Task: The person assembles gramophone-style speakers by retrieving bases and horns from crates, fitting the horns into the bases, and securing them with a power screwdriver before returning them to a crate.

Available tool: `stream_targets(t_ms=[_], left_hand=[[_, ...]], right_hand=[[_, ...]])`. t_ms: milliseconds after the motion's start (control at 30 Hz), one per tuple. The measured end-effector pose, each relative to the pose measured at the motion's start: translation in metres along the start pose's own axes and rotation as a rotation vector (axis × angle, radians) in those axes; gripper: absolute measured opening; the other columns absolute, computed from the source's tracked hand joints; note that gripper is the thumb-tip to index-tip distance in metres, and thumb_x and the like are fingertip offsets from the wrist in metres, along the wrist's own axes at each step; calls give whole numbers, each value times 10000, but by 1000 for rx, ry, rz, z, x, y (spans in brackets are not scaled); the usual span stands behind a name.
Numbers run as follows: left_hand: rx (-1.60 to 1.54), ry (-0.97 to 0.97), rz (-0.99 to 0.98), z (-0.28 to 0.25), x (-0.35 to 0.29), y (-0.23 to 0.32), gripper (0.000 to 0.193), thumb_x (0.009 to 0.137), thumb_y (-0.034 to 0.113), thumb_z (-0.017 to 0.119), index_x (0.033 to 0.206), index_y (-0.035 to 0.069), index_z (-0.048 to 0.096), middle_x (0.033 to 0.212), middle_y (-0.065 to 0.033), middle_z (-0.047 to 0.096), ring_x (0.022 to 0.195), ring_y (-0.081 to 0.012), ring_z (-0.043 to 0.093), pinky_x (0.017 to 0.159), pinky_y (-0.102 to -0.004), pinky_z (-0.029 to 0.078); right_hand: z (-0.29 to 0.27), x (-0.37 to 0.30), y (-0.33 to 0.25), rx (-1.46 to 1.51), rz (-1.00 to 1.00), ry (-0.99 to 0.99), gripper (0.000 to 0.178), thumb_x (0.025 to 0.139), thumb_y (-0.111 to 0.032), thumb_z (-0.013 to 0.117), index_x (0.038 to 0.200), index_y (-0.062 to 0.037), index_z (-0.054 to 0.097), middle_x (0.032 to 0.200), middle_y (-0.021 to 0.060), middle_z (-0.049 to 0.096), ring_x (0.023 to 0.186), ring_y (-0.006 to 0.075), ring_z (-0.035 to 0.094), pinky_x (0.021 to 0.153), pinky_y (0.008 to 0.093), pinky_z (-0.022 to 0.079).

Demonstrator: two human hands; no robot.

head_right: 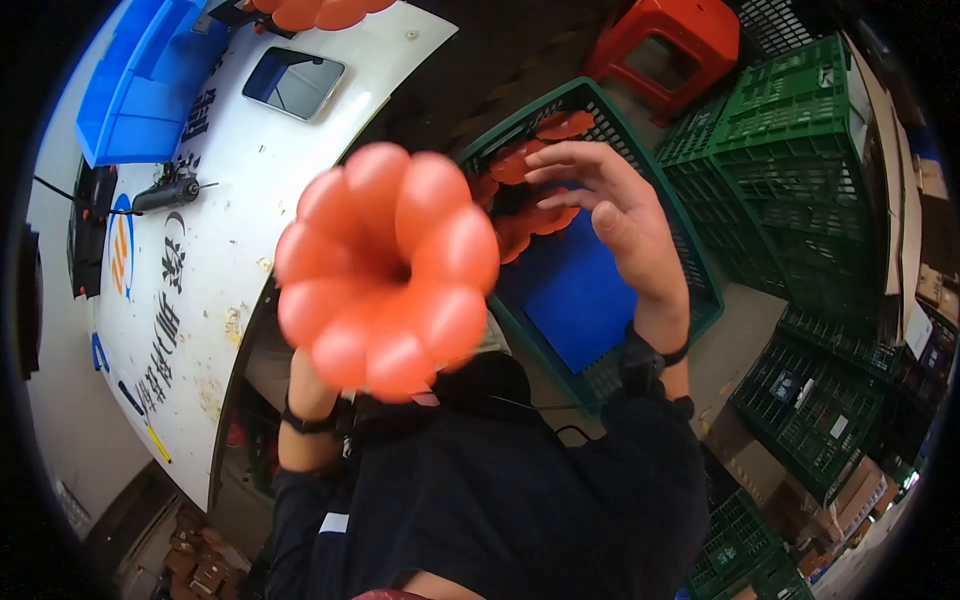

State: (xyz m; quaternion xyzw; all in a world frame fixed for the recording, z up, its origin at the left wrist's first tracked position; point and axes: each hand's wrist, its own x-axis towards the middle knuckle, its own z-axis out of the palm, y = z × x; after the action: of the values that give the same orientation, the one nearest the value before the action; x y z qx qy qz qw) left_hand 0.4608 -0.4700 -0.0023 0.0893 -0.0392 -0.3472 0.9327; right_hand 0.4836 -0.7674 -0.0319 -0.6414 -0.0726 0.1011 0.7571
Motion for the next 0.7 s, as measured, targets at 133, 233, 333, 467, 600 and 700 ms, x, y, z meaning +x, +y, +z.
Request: stream_targets(t_ms=[133, 233, 333, 467, 600, 700], left_hand=[[1171, 184, 393, -54, -1, 9, 512, 1035, 108, 641, 1523, 52, 494, 1480, -96, 588, 1267, -172, 623, 1028, -366, 543], [1388, 364, 445, -8, 25, -6, 576, 1002, 82, 690, 1533, 73, 468, 1472, -81, 613, 1321, -201, 606, 1076, -351, 535], [1187, 418, 564, -10, 34, -26, 495, 965, 49, 728, 1428, 17, 555, 1282, -65, 679, 1140, -172, 654, 979, -326, 560], [1213, 408, 854, -23, 52, -14, 386, 949, 38, 737, 1317, -23, 639, 1128, -56, 720, 992, -152, 695, 859, -315, 596], [1395, 457, 449, -2, 25, 19, 253, 948, 96, 722, 1177, -7, 687, 1075, -82, 765, 960, -227, 749, 820, -358, 619], [1667, 471, -53, -2, 18, 35, 198, 920, 145, 730, 1048, -5, 710, 946, -119, 777, 863, -280, 771, 748, -389, 616]], right_hand=[[12, -20, 17, -293, 78, 62, 1018, 790, -724, 778, 1455, -12, 484, 1447, 162, 556, 1318, 305, 573, 1043, 478, 521], [41, -47, 62, 372, 229, -133, 981, 775, -563, 874, 1499, -44, 465, 1469, 141, 534, 1307, 260, 568, 1092, 453, 471], [78, -52, 79, 524, 150, -64, 1065, 700, -433, 955, 1562, -109, 419, 1487, 138, 522, 1311, 237, 567, 1092, 405, 467], [91, -42, 90, 382, 353, -42, 1093, 632, -228, 977, 1576, -142, 433, 1518, 109, 508, 1360, 216, 536, 1093, 374, 469], [78, -28, 71, -240, 101, -113, 1018, 598, -34, 878, 1537, -99, 490, 1507, 101, 522, 1370, 261, 544, 1064, 377, 499], [85, -23, 46, -908, -289, -331, 830, 610, 2, 800, 1407, -1, 569, 1420, 154, 559, 1323, 309, 578, 985, 408, 559]])
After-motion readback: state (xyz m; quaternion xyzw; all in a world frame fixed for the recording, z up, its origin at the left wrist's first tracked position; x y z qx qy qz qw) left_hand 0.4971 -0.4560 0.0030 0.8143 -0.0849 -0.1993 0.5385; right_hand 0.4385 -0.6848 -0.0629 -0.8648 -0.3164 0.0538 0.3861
